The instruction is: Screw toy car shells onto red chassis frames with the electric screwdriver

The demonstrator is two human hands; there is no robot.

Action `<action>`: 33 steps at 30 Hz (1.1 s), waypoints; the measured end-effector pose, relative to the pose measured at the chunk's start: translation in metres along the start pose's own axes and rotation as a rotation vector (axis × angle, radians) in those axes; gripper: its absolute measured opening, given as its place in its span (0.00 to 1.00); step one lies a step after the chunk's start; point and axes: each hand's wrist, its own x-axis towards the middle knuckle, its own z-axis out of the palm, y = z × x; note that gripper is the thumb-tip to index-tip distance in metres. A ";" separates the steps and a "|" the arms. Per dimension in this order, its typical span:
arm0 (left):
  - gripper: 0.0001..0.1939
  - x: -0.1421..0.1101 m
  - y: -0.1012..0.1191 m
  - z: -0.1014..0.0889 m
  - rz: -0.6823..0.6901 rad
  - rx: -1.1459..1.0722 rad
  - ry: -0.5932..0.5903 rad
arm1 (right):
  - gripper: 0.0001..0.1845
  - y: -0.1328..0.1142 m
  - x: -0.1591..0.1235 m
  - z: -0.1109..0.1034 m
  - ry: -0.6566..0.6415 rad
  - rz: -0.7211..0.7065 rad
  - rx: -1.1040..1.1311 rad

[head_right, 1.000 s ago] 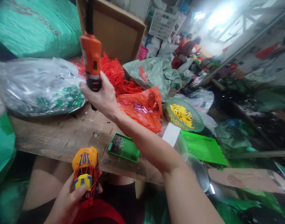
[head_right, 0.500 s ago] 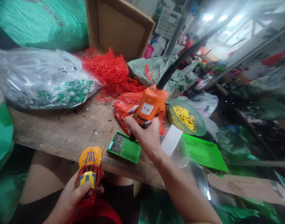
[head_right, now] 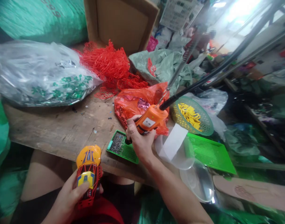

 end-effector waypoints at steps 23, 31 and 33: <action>0.32 0.000 -0.002 -0.004 -0.018 0.038 -0.036 | 0.15 0.009 -0.004 0.000 -0.026 0.015 0.030; 0.30 -0.001 -0.004 -0.003 -0.007 0.039 -0.054 | 0.12 -0.010 -0.004 0.004 -0.037 -0.049 0.107; 0.29 -0.001 -0.005 -0.002 0.002 0.021 -0.045 | 0.11 -0.019 -0.007 0.006 -0.046 -0.074 0.105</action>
